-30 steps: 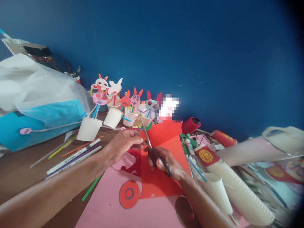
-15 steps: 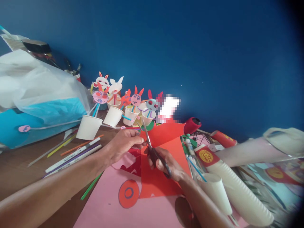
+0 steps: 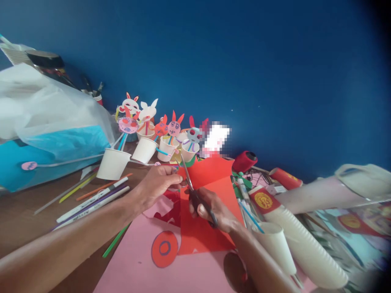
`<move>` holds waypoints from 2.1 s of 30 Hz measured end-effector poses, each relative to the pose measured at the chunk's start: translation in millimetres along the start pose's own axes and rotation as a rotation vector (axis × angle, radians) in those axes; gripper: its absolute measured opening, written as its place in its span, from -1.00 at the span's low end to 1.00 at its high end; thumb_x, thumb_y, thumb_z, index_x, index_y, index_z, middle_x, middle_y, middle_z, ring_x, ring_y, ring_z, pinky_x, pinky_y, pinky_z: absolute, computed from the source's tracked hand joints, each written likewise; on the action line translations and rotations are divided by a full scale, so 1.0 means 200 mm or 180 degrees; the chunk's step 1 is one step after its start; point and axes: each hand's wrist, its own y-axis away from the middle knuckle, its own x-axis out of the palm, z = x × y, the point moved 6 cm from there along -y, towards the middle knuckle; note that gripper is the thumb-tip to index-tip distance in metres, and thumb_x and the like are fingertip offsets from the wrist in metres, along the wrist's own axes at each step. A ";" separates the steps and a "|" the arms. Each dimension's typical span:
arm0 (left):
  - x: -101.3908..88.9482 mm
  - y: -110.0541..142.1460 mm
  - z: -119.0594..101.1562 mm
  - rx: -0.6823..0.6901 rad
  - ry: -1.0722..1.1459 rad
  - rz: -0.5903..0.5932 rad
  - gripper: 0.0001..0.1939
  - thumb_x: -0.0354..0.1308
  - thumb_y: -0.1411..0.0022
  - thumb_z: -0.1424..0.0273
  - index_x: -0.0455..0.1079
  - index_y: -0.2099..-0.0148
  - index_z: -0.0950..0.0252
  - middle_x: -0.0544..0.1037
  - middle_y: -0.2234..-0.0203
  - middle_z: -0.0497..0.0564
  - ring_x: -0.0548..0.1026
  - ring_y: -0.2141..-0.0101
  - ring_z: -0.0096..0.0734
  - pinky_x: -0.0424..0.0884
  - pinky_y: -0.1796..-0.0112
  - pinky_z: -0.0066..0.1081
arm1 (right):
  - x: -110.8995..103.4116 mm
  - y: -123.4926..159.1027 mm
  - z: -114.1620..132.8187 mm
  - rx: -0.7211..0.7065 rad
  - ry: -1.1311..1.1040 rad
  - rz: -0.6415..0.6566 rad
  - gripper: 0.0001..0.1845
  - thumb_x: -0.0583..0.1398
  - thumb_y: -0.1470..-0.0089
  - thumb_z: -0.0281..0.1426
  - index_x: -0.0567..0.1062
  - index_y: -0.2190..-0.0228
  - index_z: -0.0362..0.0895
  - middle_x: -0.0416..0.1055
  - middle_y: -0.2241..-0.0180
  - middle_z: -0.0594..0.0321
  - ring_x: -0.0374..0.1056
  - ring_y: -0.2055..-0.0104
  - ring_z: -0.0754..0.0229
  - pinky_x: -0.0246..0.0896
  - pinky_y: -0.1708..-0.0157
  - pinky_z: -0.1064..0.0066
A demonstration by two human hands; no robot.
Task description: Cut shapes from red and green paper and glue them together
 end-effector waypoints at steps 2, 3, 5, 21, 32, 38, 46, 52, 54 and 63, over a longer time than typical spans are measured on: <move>-0.02 0.00 0.00 0.0032 0.0022 -0.0132 -0.92 0.13 0.07 0.44 0.37 0.52 0.37 0.48 0.63 -0.06 0.43 0.52 -0.50 0.34 0.37 -0.44 | 0.00 0.01 0.01 0.0150 0.0036 0.0004 -0.46 0.11 0.07 -0.01 0.25 0.20 -0.17 0.26 0.48 0.28 0.16 0.48 0.30 0.05 0.48 0.46; -0.03 -0.01 -0.01 0.0048 -0.0013 -0.0199 -0.93 0.13 0.07 0.44 0.37 0.51 0.37 0.47 0.64 -0.07 0.42 0.53 -0.50 0.34 0.39 -0.45 | -0.01 0.01 0.01 0.0221 0.0096 0.0002 -0.49 0.11 0.06 -0.03 0.26 0.20 -0.16 0.25 0.49 0.29 0.15 0.49 0.31 0.06 0.48 0.46; -0.05 -0.01 -0.02 0.0090 -0.0193 -0.0343 -0.94 0.13 0.09 0.46 0.37 0.52 0.36 0.46 0.67 -0.09 0.41 0.55 -0.53 0.34 0.44 -0.49 | -0.02 0.02 0.03 0.0335 0.0292 -0.0016 -0.58 0.13 0.03 -0.10 0.29 0.25 -0.16 0.22 0.50 0.32 0.13 0.50 0.33 0.05 0.48 0.48; -0.03 -0.02 -0.01 -0.0128 -0.0535 0.0163 -0.90 0.11 0.06 0.45 0.39 0.49 0.41 0.48 0.61 -0.01 0.44 0.53 -0.46 0.37 0.39 -0.41 | 0.00 0.01 0.07 0.0068 -0.0211 0.0379 -0.36 0.09 0.04 -0.01 0.25 0.07 -0.23 0.19 0.57 0.33 0.18 0.54 0.31 0.10 0.52 0.44; -0.01 -0.01 -0.01 -0.0411 -0.0244 0.0322 -0.93 0.11 0.09 0.50 0.39 0.55 0.39 0.47 0.67 -0.04 0.40 0.58 -0.55 0.30 0.46 -0.54 | -0.01 0.01 0.06 -0.0129 0.0267 0.0325 -0.35 0.06 0.05 0.04 0.26 0.08 -0.19 0.22 0.47 0.26 0.11 0.49 0.31 0.04 0.49 0.44; -0.01 0.00 0.00 -0.0429 -0.0183 0.0344 -0.93 0.12 0.10 0.49 0.39 0.55 0.38 0.50 0.64 -0.01 0.38 0.58 -0.57 0.27 0.48 -0.55 | -0.01 0.00 0.03 -0.0150 0.0368 0.0203 -0.31 0.05 0.06 0.06 0.23 0.05 -0.20 0.24 0.48 0.27 0.11 0.49 0.31 0.05 0.48 0.43; -0.01 0.01 0.00 -0.0426 -0.0157 0.0349 -0.94 0.12 0.11 0.50 0.39 0.56 0.38 0.49 0.65 -0.02 0.37 0.59 -0.57 0.26 0.48 -0.53 | 0.00 0.01 0.00 -0.0221 0.0098 0.0125 -0.36 0.08 0.04 0.00 0.23 0.05 -0.18 0.23 0.49 0.28 0.13 0.51 0.32 0.07 0.49 0.44; 0.00 0.00 0.00 -0.0409 -0.0097 0.0356 -0.94 0.13 0.10 0.50 0.40 0.56 0.39 0.49 0.64 -0.01 0.38 0.58 -0.56 0.26 0.47 -0.52 | 0.00 0.01 -0.01 -0.0222 0.0116 0.0107 -0.37 0.09 0.04 0.00 0.24 0.05 -0.16 0.23 0.49 0.28 0.13 0.50 0.31 0.08 0.47 0.42; 0.00 0.00 0.00 -0.0413 -0.0094 0.0385 -0.93 0.12 0.10 0.51 0.40 0.56 0.39 0.49 0.64 -0.01 0.38 0.58 -0.56 0.26 0.47 -0.52 | 0.00 0.01 -0.01 -0.0219 0.0147 0.0125 -0.37 0.08 0.04 0.00 0.23 0.04 -0.16 0.24 0.49 0.28 0.13 0.49 0.31 0.08 0.46 0.42; 0.00 0.00 -0.01 -0.0390 -0.0108 0.0395 -0.93 0.12 0.09 0.51 0.40 0.56 0.38 0.49 0.65 -0.02 0.38 0.58 -0.57 0.26 0.47 -0.53 | 0.01 0.01 -0.01 -0.0178 -0.0120 0.0109 -0.40 0.11 0.03 -0.05 0.23 0.05 -0.17 0.22 0.50 0.30 0.13 0.52 0.33 0.06 0.49 0.44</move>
